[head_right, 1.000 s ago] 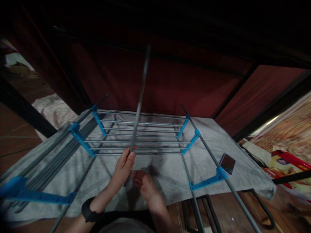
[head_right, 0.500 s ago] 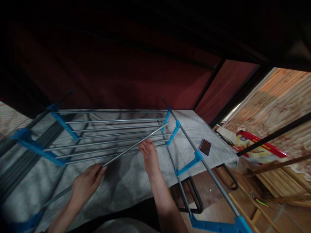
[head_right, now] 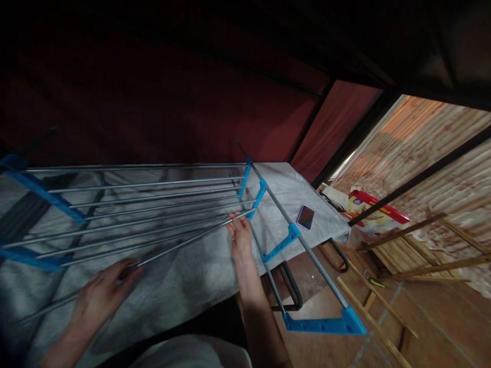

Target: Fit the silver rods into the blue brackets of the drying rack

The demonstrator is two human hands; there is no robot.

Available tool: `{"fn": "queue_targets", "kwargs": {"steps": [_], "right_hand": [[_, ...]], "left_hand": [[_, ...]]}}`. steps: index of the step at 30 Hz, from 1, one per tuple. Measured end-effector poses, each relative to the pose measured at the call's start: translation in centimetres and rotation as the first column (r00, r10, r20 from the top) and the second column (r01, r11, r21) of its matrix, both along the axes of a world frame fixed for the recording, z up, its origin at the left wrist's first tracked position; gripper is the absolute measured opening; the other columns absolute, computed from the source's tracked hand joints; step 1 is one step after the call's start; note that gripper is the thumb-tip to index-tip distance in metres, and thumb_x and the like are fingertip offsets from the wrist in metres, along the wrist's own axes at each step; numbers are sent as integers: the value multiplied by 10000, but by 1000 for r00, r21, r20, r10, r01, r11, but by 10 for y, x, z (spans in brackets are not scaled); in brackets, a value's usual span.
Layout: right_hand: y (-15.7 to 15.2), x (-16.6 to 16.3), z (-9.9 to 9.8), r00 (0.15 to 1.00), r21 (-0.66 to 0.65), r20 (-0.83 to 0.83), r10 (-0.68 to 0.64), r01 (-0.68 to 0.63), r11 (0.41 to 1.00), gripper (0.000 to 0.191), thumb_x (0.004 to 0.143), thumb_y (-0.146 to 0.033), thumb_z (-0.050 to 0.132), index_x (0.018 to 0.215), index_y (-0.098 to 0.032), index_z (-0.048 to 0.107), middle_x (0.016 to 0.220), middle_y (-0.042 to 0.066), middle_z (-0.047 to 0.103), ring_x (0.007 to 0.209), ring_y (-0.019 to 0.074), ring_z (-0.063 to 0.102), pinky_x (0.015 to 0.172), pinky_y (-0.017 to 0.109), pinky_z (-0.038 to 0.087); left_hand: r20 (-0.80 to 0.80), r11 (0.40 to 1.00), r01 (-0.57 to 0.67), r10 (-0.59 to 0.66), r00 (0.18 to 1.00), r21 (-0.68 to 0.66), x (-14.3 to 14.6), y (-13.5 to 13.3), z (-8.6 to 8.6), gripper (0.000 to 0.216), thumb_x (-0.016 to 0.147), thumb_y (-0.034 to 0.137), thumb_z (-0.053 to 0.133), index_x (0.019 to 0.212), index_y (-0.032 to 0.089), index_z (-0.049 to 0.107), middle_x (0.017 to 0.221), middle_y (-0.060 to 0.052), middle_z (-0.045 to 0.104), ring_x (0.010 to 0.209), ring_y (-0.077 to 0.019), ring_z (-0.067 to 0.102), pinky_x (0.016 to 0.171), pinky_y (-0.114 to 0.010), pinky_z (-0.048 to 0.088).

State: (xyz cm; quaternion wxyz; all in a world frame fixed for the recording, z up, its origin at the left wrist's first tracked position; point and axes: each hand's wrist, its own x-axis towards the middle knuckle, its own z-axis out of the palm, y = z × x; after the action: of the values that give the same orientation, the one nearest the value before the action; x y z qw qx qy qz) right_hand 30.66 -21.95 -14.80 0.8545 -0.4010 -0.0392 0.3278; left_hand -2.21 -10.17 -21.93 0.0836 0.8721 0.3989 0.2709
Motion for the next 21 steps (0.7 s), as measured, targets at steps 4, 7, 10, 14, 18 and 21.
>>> {"fn": "queue_targets", "kwargs": {"steps": [4,7,10,14,18,21], "right_hand": [[-4,1,-7,1000,-9,19,11,-11,1000,265,681,-197,889,776,-215,642,886,-27,744,784,100,693,720,201,580],[-5,1,-9,1000,-11,9,29,-29,1000,316,659,-213,912,744,-216,608,782,-63,687,693,73,640,690,186,560],[-6,2,-9,999,-17,11,37,-37,999,348,651,-239,920,729,-219,582,722,-82,645,638,62,598,656,183,537],[-8,3,-9,997,-46,59,40,-37,998,367,675,-279,903,705,-228,541,669,-95,595,572,59,541,594,191,504],[-10,4,-10,998,-45,55,29,-26,999,394,670,-307,907,685,-234,520,668,-95,594,577,59,542,600,193,505],[-11,5,-12,999,-66,29,26,-24,998,422,645,-339,928,680,-237,520,645,-101,581,559,59,530,580,193,498]], "left_hand": [[-34,1000,-30,30,999,-9,-4,2,-8,376,988,548,416,1064,247,628,986,-61,795,840,-280,741,769,-396,581],[-26,999,-29,29,999,-18,-8,4,-16,335,992,552,421,1070,282,604,1020,-30,792,875,-267,745,783,-378,582],[-15,1000,-7,6,1000,-22,-10,5,-18,326,1001,547,413,1072,295,606,1038,-18,792,894,-251,751,794,-362,584],[-3,999,38,-38,999,-6,-7,5,-13,338,1004,550,407,1068,291,615,1019,-16,787,897,-241,755,789,-349,578],[-16,997,71,-71,997,8,-5,4,-14,375,1017,539,386,1081,266,636,1044,-42,780,940,-264,752,859,-383,574],[-42,996,88,-89,995,-6,-5,5,-18,429,1024,542,371,1113,231,652,1081,-77,774,963,-287,744,898,-420,571]]}}
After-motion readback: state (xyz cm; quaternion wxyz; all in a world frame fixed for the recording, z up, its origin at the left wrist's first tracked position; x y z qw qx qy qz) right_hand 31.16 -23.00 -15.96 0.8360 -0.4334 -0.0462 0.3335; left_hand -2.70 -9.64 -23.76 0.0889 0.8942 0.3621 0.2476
